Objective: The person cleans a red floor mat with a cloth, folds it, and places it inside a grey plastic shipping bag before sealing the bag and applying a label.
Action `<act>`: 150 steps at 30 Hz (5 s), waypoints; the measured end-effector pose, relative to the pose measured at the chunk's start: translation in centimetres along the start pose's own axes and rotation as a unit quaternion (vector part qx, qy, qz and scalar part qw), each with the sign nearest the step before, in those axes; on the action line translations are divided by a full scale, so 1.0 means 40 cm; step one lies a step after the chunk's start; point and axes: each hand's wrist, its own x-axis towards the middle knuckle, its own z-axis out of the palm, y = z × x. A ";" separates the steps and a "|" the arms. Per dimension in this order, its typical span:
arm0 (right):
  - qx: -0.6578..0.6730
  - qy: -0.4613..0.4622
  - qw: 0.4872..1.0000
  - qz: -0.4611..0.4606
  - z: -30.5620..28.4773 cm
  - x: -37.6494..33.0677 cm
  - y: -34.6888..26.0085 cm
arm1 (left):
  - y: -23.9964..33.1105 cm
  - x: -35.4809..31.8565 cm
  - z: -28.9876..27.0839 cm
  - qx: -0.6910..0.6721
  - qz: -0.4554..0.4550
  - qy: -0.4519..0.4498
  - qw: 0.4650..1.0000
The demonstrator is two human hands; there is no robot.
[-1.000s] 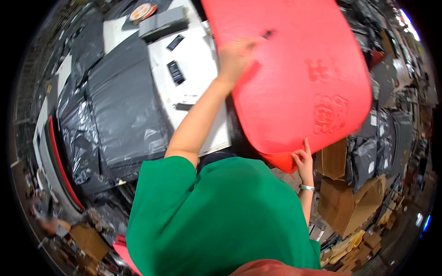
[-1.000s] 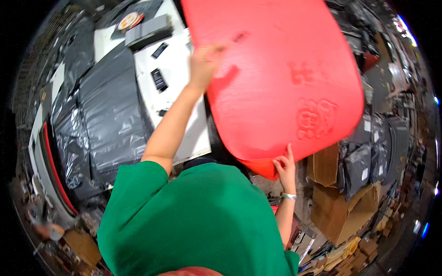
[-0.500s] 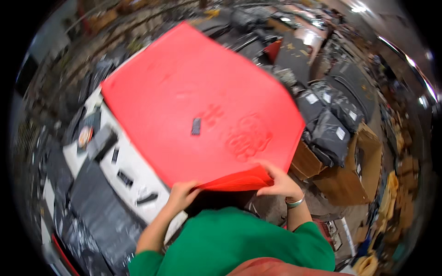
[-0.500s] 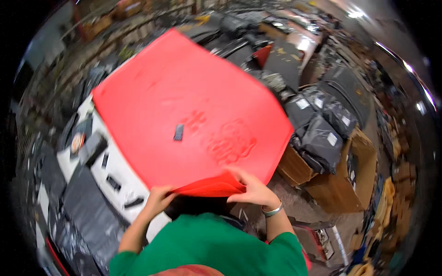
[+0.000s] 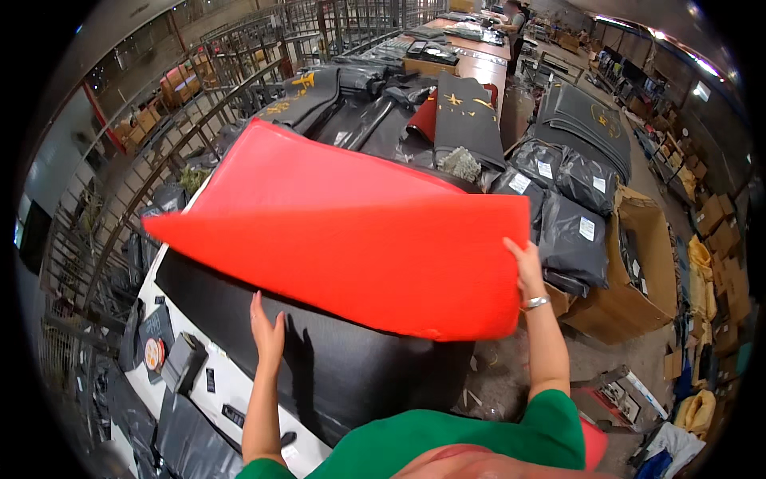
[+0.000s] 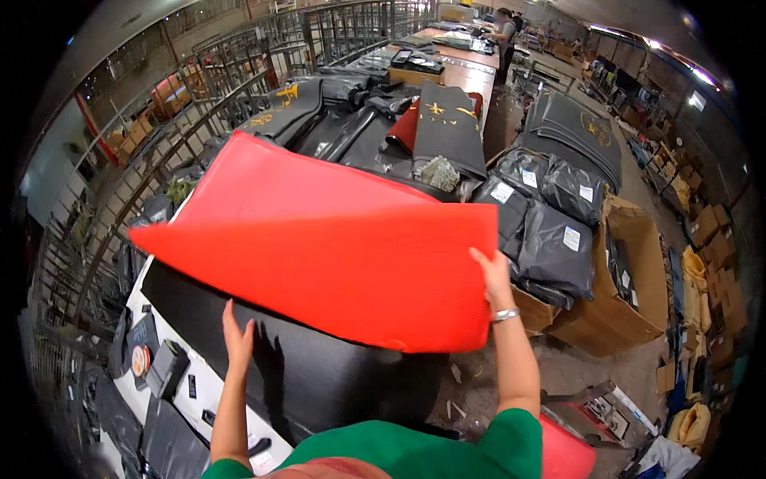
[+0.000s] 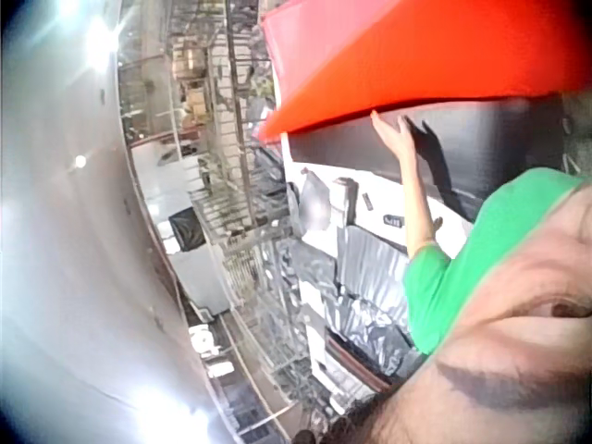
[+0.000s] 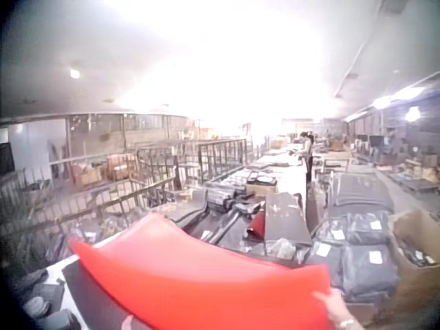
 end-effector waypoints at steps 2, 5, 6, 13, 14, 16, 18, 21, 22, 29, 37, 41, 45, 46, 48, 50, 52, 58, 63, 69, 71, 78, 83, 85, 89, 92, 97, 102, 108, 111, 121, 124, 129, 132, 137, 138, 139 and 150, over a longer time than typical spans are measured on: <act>-0.006 0.059 0.997 -0.039 -0.063 0.055 0.026 | -0.044 0.123 0.079 0.057 0.072 -0.043 0.995; -0.070 0.125 0.989 -0.032 -0.182 0.089 0.101 | -0.006 0.284 0.207 0.188 0.139 -0.113 0.966; -0.101 0.130 0.986 -0.015 -0.206 0.094 0.128 | -0.017 0.310 0.263 0.205 0.142 -0.122 0.961; -0.087 0.029 0.965 0.245 -0.317 -0.107 0.297 | -0.058 0.318 0.405 0.227 0.120 -0.199 0.946; -0.008 0.011 0.937 0.348 -0.326 -0.159 0.320 | -0.060 0.321 0.404 0.221 0.118 -0.201 0.947; 0.083 0.003 0.888 0.453 -0.337 -0.250 0.358 | -0.066 0.335 0.422 0.221 0.113 -0.217 0.944; 0.073 0.096 0.871 0.476 -0.309 -0.296 0.341 | -0.018 0.337 0.414 0.225 0.118 -0.212 0.944; 0.139 0.052 0.933 0.328 -0.252 -0.316 0.282 | -0.038 0.294 0.390 0.108 0.101 -0.141 0.979; 0.174 0.008 0.952 0.251 -0.202 -0.334 0.214 | -0.057 0.259 0.379 0.071 0.124 -0.125 0.982; 0.004 0.022 0.997 -0.069 0.058 -0.665 -0.153 | 0.031 -0.070 0.111 0.074 0.156 -0.022 0.985; 0.158 -0.246 0.935 -0.200 0.340 -0.517 -0.316 | 0.303 -0.573 -0.097 -0.147 0.159 -0.251 0.944; 0.089 -0.451 0.879 -0.130 0.667 -0.370 -0.271 | 0.294 -0.681 -0.080 -0.293 -0.087 -0.330 0.893; -0.062 -0.462 0.885 0.011 0.701 -0.353 -0.062 | 0.129 -0.768 0.114 -0.345 -0.293 -0.327 0.829; -0.164 -0.483 0.860 -0.027 0.629 -0.334 0.020 | 0.190 -0.722 0.060 -0.384 -0.296 -0.300 0.821; -0.221 -0.499 0.838 -0.002 0.525 -0.412 0.096 | 0.151 -0.725 0.064 -0.493 -0.370 -0.263 0.742; -0.145 -0.415 0.889 0.129 0.346 -0.505 0.152 | 0.171 -0.712 0.016 -0.513 -0.368 -0.260 0.730; -0.043 -0.257 0.942 0.213 0.140 -0.573 0.228 | 0.170 -0.681 -0.038 -0.523 -0.364 -0.279 0.718; -0.037 -0.169 0.914 0.367 -0.089 -0.799 0.288 | 0.133 -0.350 -0.108 -0.202 -0.064 -0.017 0.977; 0.134 -0.111 0.933 0.315 0.110 -0.802 0.404 | 0.135 -0.105 -0.125 0.099 0.076 -0.128 0.984; 0.026 -0.122 0.991 0.040 0.185 -0.653 -0.023 | 0.069 -0.273 0.035 -0.035 -0.029 -0.361 0.932; 0.034 -0.154 0.987 0.003 0.190 -0.554 -0.126 | 0.177 -0.395 0.075 -0.218 0.008 -0.416 0.883; -0.351 -0.214 0.906 -0.100 0.474 -0.517 -0.011 | 0.227 -0.227 -0.077 -0.566 -0.310 -0.235 0.727; -0.331 -0.371 0.849 -0.179 0.534 -0.555 0.283 | -0.010 -0.108 0.059 -0.331 -0.330 -0.264 0.844; -0.289 -0.407 0.835 -0.230 0.572 -0.636 0.174 | -0.251 -0.196 0.090 -0.326 -0.285 -0.158 0.887; -0.567 -0.122 0.778 -0.242 0.258 -0.570 0.215 | 0.036 -0.216 0.133 -0.179 -0.285 -0.129 0.933; -0.507 -0.097 0.815 -0.263 0.246 -0.591 0.258 | 0.001 -0.251 0.115 -0.049 -0.339 -0.102 0.934; -0.289 -0.061 0.946 -0.134 0.253 -0.582 0.304 | -0.094 -0.277 0.072 -0.111 -0.429 -0.094 0.892; -0.029 -0.293 0.908 0.299 0.118 -0.390 0.261 | 0.091 -0.340 -0.019 -0.221 -0.387 -0.177 0.877; -0.319 -0.291 0.889 0.154 0.150 -0.233 0.163 | 0.341 -0.538 0.027 -0.347 -0.429 -0.316 0.771; -0.440 -0.367 0.818 0.039 0.173 -0.278 0.148 | 0.462 -0.663 -0.011 -0.362 -0.296 -0.373 0.801; -0.147 -0.465 0.800 0.351 0.156 -0.915 0.262 | 0.371 -0.880 -0.412 -0.100 0.362 -0.268 0.887; -0.198 -0.442 0.813 0.325 0.196 -1.112 0.279 | 0.142 -1.023 -0.491 -0.152 0.311 -0.044 0.937; -0.277 -0.464 0.807 0.239 0.344 -1.313 0.256 | -0.276 -1.299 -0.674 0.228 -0.139 -0.171 0.948; -0.313 -0.489 0.790 0.200 0.430 -1.395 0.260 | -0.390 -1.362 -0.656 0.170 -0.164 -0.219 0.947; -0.335 -0.494 0.785 0.166 0.482 -1.488 0.275 | -0.424 -1.340 -0.606 0.018 -0.181 -0.245 0.952; -0.336 -0.493 0.787 0.160 0.484 -1.499 0.277 | -0.428 -1.386 -0.627 -0.041 -0.158 -0.254 0.953; -0.338 -0.493 0.786 0.158 0.483 -1.511 0.277 | -0.430 -1.440 -0.651 -0.100 -0.135 -0.262 0.950; -0.390 -0.743 0.542 0.039 0.670 -1.446 0.349 | -0.388 -1.357 -0.872 0.118 -0.091 0.015 0.989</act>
